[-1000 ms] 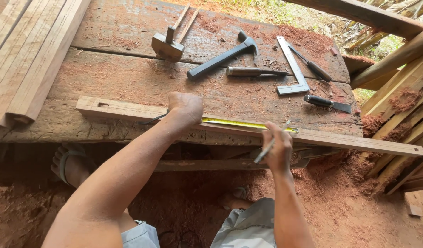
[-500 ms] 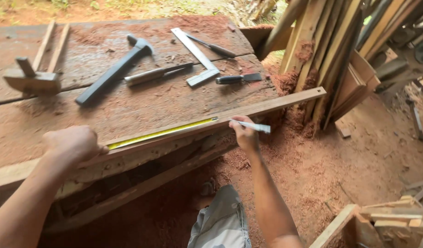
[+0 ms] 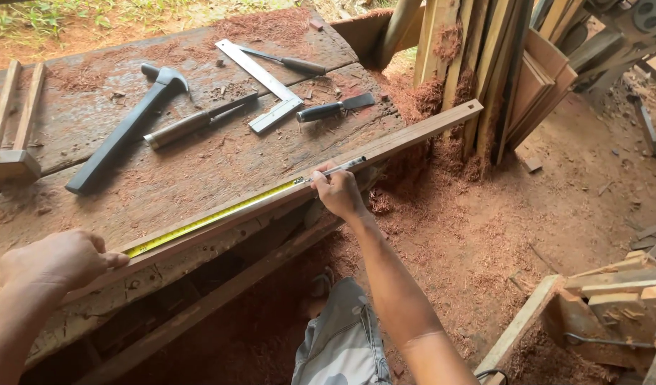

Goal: The person measures a long wooden plank on a workbench using a yellow tape measure and marks measurements with a pen. The person repeatedly adjusts the tape measure along the plank and makes marks at various points.

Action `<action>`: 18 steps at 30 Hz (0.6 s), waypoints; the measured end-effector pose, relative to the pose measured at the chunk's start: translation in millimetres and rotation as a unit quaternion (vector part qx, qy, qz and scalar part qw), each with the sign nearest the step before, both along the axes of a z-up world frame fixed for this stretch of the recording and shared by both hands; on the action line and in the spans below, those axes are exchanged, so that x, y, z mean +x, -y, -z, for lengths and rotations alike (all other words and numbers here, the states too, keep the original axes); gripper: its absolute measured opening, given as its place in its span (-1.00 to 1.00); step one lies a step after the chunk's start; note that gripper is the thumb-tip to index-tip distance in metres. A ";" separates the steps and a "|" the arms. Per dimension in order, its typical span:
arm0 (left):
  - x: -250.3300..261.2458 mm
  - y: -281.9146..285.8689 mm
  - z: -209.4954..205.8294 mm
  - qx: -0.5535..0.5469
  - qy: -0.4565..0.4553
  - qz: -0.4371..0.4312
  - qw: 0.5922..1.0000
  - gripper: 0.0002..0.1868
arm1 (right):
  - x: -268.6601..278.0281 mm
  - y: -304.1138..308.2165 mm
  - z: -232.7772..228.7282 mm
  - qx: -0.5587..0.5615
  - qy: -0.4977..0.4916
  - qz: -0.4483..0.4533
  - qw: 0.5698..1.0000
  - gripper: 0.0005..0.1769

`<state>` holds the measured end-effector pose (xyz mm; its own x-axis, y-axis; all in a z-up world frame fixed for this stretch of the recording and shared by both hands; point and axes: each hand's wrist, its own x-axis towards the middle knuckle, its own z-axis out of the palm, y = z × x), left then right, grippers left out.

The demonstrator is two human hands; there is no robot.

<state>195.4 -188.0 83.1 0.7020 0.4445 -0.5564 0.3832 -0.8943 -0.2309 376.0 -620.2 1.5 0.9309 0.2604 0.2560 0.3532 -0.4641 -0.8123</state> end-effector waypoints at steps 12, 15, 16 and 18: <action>2.3 1.0 0.0 -0.018 -0.025 -0.006 1.000 -0.38 | -1.1 -2.8 -2.7 -0.054 -0.023 -0.038 0.998 -0.82; 1.4 4.0 -6.7 -0.026 -0.008 -0.005 1.000 -0.39 | 0.9 -2.8 -3.9 -0.066 0.033 -0.045 0.996 -0.84; 1.6 5.1 -8.4 -0.025 -0.008 -0.006 1.000 -0.39 | 0.9 -2.9 -5.3 -0.076 0.063 -0.043 0.994 -0.84; 2.1 2.3 -3.1 -0.024 -0.008 -0.007 1.000 -0.39 | -1.0 -3.4 -9.0 -0.087 0.091 -0.042 0.991 -0.83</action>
